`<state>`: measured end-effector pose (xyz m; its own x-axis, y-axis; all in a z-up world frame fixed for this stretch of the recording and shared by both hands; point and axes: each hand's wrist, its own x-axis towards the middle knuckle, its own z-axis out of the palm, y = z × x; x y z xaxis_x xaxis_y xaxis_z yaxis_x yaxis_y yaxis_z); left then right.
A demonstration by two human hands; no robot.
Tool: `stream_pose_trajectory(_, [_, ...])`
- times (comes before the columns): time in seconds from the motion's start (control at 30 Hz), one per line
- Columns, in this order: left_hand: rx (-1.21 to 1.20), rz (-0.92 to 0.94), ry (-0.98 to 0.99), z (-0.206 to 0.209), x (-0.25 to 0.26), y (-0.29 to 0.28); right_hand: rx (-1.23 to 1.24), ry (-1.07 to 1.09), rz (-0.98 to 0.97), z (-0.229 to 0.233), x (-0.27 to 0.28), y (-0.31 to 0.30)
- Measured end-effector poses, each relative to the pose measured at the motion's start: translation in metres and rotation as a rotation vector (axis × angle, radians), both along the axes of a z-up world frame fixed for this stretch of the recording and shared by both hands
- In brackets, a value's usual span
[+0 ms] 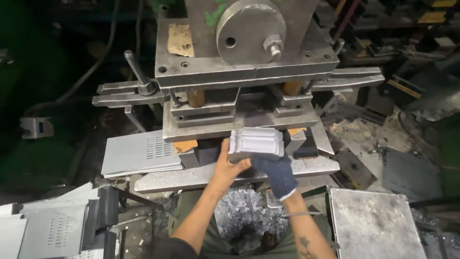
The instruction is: Operating a stamping machine to process and stack perforated metal sheets in a factory setting.
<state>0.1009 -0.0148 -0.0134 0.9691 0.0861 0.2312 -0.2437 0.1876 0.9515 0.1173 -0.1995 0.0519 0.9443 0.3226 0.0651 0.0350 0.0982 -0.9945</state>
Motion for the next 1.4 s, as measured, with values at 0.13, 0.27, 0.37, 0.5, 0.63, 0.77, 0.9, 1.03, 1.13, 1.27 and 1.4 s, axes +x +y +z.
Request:
stream_pose_trajectory(0.13, [-0.253,-0.099,0.157,0.029,-0.001,0.002,0.009,0.012,-0.126,-0.014,0.015,-0.006])
stream_pose_trajectory(0.27, [-0.095,-0.167,0.109,0.033,0.001,0.007,-0.025,0.021,-0.051,-0.038,0.022,-0.015])
stream_pose_trajectory(0.37, [-0.152,-0.2,0.129,0.03,0.0,0.006,-0.378,-0.492,-0.046,-0.07,0.03,-0.027])
stream_pose_trajectory(0.5, [-0.088,-0.245,0.062,0.019,-0.004,0.015,-0.106,-0.203,0.113,-0.021,0.011,-0.019])
stream_pose_trajectory(0.63, [-0.136,-0.287,0.113,0.035,0.0,0.01,-0.014,-0.059,0.087,-0.017,0.023,-0.025])
stream_pose_trajectory(0.77, [-0.149,-0.326,0.062,0.046,0.004,0.012,-0.002,-0.087,0.159,-0.024,0.038,-0.031])
stream_pose_trajectory(0.9, [-0.198,-0.208,0.008,0.022,0.005,-0.003,-0.718,-1.105,0.075,-0.091,0.052,-0.055])
stream_pose_trajectory(1.03, [-0.011,-0.06,-0.006,0.006,0.01,-0.006,-0.416,-0.611,0.102,-0.078,0.035,-0.012])
stream_pose_trajectory(1.13, [0.134,0.184,-0.02,0.0,0.017,-0.01,-0.258,-0.187,-0.408,-0.067,0.031,0.018])
stream_pose_trajectory(1.27, [0.887,0.399,-0.281,-0.078,0.035,0.021,-0.413,-0.252,-0.47,-0.085,0.024,0.017])
stream_pose_trajectory(1.4, [0.658,0.285,-0.18,-0.069,0.0,0.007,-0.374,-0.321,-0.504,-0.072,-0.016,-0.002])
